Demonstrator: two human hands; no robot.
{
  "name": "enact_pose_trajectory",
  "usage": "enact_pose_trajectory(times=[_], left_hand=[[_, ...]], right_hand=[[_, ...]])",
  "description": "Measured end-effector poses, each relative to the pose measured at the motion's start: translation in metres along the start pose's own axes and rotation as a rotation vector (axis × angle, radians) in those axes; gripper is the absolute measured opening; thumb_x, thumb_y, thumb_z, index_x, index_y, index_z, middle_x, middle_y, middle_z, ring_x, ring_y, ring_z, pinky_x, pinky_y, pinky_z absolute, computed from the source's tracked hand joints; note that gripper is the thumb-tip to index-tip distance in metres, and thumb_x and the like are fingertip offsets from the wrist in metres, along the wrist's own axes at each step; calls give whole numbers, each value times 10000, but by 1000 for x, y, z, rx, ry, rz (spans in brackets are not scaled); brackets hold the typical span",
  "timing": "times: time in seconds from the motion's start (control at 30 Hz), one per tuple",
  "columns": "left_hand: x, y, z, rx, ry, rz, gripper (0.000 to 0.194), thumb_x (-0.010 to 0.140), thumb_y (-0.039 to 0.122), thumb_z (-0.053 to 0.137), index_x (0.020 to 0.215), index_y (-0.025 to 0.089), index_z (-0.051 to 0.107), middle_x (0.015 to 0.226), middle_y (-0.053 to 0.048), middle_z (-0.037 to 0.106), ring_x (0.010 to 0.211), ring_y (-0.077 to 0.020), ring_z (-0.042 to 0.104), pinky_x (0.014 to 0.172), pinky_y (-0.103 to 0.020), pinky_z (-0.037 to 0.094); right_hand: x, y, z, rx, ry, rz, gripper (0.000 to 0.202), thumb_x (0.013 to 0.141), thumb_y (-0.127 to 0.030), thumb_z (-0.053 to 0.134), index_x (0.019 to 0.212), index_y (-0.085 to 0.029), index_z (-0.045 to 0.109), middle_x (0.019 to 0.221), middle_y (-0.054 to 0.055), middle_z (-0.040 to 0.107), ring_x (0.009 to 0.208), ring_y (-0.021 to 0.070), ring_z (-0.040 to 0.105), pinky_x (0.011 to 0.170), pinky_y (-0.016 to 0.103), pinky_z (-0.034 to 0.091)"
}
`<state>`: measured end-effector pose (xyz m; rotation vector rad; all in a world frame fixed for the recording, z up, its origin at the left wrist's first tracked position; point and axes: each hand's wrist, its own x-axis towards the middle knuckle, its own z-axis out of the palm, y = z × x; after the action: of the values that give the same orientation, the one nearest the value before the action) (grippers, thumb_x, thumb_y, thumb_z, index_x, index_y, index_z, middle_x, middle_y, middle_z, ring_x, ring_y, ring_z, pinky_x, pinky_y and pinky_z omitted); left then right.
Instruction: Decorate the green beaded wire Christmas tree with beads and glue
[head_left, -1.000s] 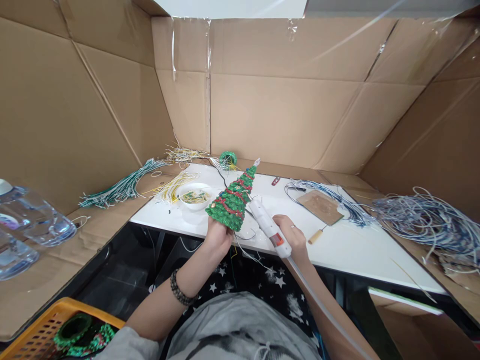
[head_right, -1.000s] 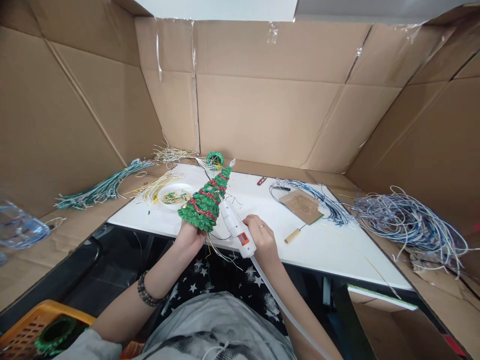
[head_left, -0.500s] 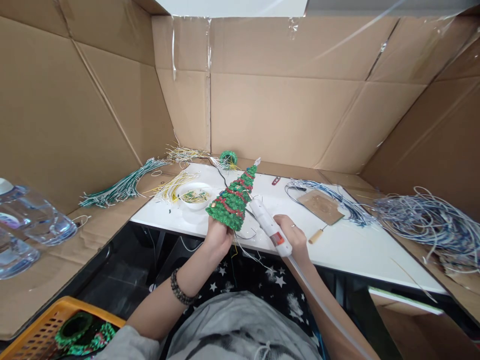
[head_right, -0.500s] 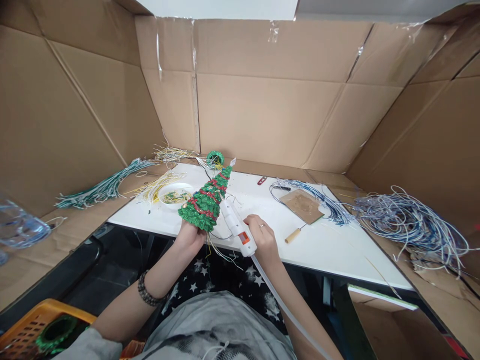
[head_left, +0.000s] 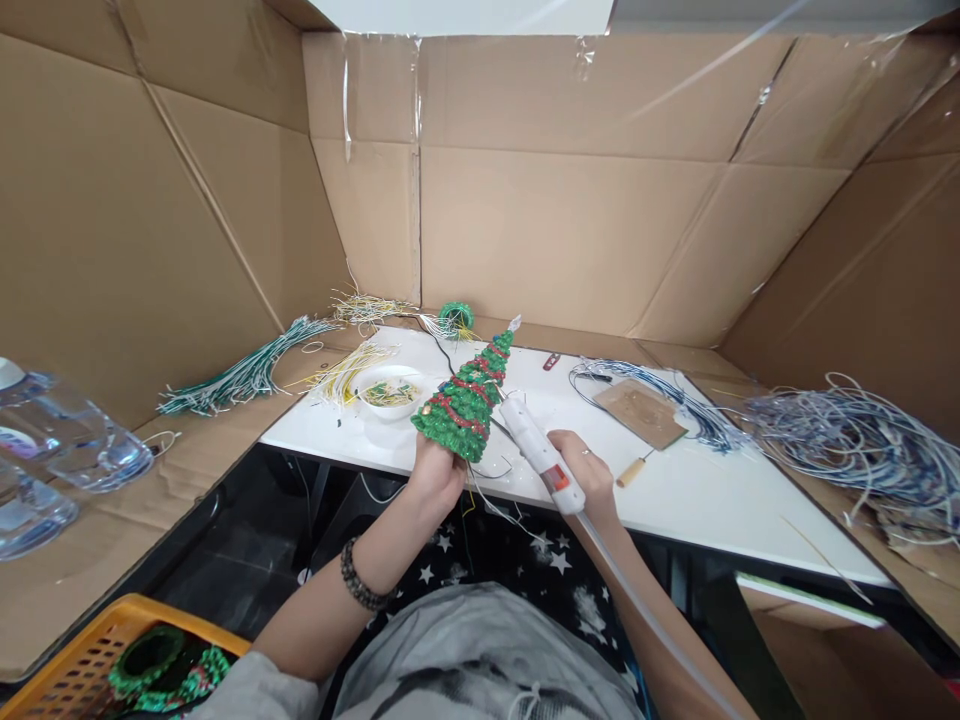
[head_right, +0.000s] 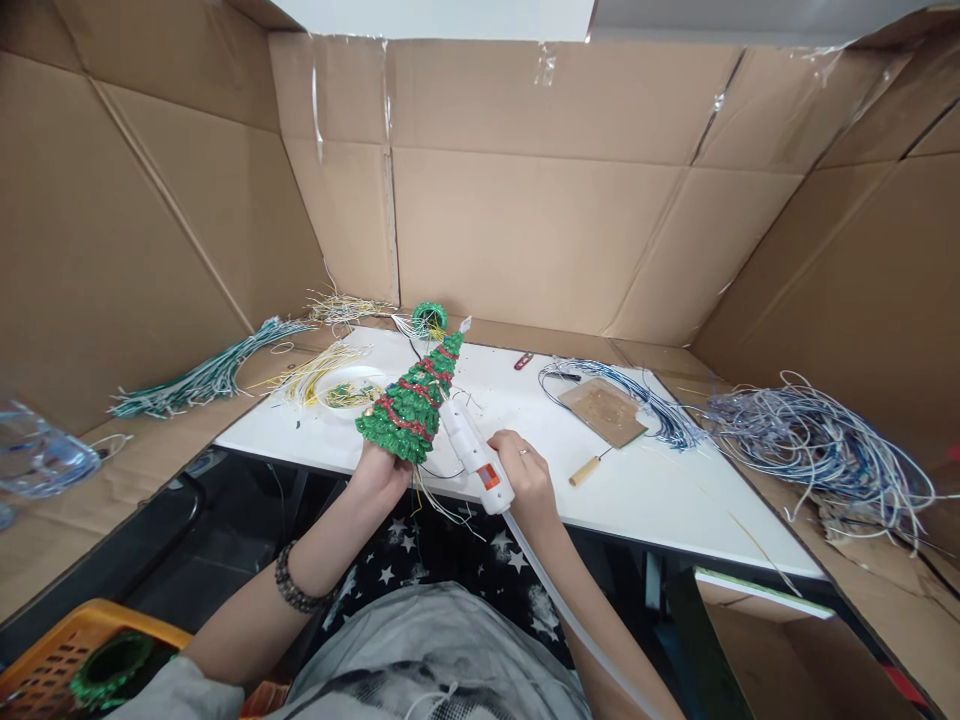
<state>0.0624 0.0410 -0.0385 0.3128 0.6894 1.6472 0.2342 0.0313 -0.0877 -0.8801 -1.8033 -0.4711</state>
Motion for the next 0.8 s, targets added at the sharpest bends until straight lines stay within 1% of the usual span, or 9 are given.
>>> enact_pose_trajectory(times=[0.13, 0.23, 0.4, 0.53, 0.7, 0.8], left_hand=[[2, -1, -2, -4, -33, 7, 363, 515, 110, 849, 823, 181, 669, 722, 23, 714, 624, -120, 636, 614, -243, 520], [3, -2, -3, -1, -22, 14, 377, 514, 106, 847, 842, 182, 677, 724, 21, 718, 622, -126, 640, 612, -251, 526], [4, -4, -5, 0, -26, 12, 341, 522, 124, 843, 816, 174, 678, 725, 13, 722, 622, -127, 645, 608, -250, 539], [3, -3, -3, 2, -22, 12, 335, 520, 132, 843, 809, 177, 679, 733, 16, 725, 627, -124, 644, 595, -238, 531], [2, -1, -1, 8, -4, -6, 370, 532, 140, 850, 866, 182, 697, 767, 9, 735, 637, -131, 645, 585, -244, 519], [4, -3, -3, 1, -29, 7, 386, 518, 156, 868, 861, 186, 694, 771, 7, 737, 639, -136, 646, 583, -248, 519]], right_hand=[[-1, 1, 0, -13, 2, -19, 162, 969, -116, 425, 916, -205, 549, 791, 25, 628, 629, 132, 588, 600, 231, 462], [-1, 0, 0, -16, -7, -16, 155, 974, -126, 429, 912, -209, 544, 784, 21, 627, 623, 130, 581, 597, 232, 457], [-1, 0, 0, -29, -8, -21, 152, 977, -131, 426, 924, -208, 546, 807, 32, 642, 668, 138, 607, 604, 239, 460], [-1, 1, 0, -31, -13, -12, 162, 984, -141, 416, 918, -210, 547, 793, 27, 636, 653, 134, 596, 600, 239, 461], [-4, 4, 1, -15, -4, 5, 142, 979, -161, 440, 927, -209, 563, 804, 31, 647, 659, 135, 606, 603, 238, 469], [-6, 5, 1, -9, 1, 17, 149, 980, -181, 444, 923, -212, 578, 807, 34, 657, 660, 138, 615, 612, 240, 480]])
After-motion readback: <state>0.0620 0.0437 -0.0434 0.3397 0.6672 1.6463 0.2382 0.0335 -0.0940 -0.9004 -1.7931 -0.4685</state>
